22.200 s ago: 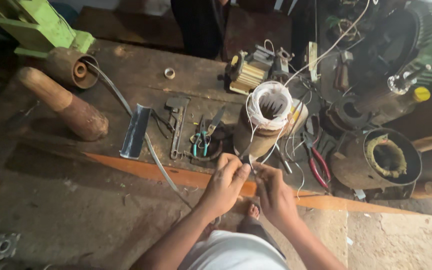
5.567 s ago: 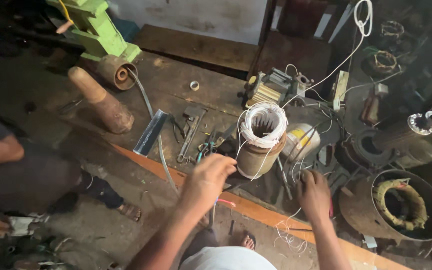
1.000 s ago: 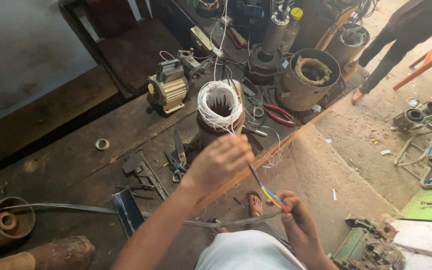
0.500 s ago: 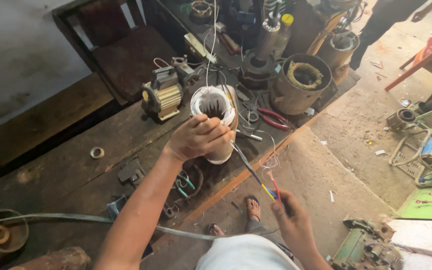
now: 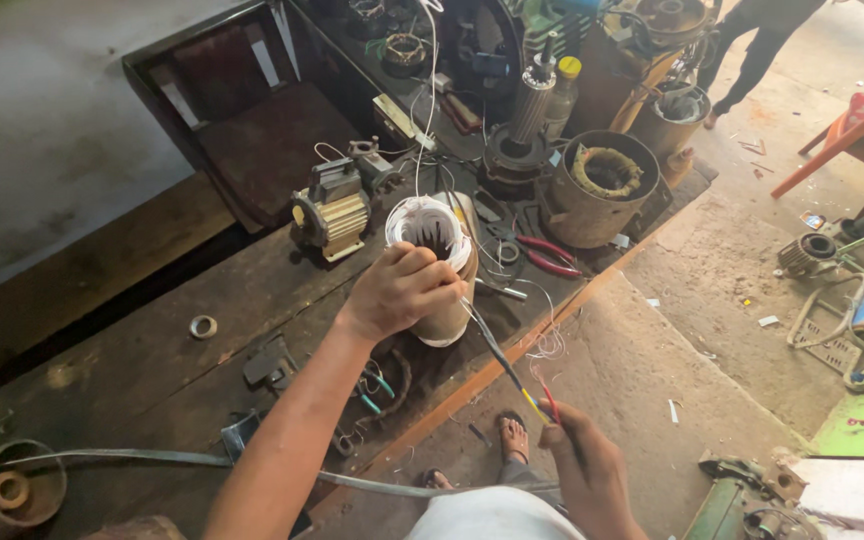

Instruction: The person strips the insulation from several colored wires using pliers and then wraps the exposed ends with electrical tape. The person handles the wires and tape by hand while working at a cluttered workbench.

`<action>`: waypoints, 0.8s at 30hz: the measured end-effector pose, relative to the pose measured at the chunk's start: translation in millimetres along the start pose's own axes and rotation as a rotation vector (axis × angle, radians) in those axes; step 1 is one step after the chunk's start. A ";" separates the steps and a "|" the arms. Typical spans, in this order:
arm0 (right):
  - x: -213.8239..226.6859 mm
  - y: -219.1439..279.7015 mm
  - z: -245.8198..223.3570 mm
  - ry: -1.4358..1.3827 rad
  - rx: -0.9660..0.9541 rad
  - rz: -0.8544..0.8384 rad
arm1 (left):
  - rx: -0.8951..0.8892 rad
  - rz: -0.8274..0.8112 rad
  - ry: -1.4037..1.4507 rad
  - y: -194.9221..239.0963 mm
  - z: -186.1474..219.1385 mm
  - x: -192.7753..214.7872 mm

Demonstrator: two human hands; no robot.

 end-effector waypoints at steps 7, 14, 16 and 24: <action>-1.4 -3.0 11.4 -0.270 -0.040 -0.070 | 0.194 -0.066 0.138 -20.6 39.0 18.7; -8.9 6.5 15.6 -0.245 0.072 -0.046 | -0.099 -0.206 0.350 -38.2 114.7 18.2; -6.8 6.3 15.7 -0.181 0.066 -0.028 | -0.072 -0.200 0.343 -36.3 111.8 19.2; -5.5 -2.5 34.8 -0.237 -0.123 -0.092 | 0.513 0.040 0.146 -6.7 8.4 2.0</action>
Point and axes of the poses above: each hand's wrist, its own y-axis away from the middle knuckle, its own x-axis out of the back of the hand, z = x × y, the point moved 1 cm from there along -y, towards the middle knuckle, and after that the axes turned 7 degrees about z, right-handed, at the moved point
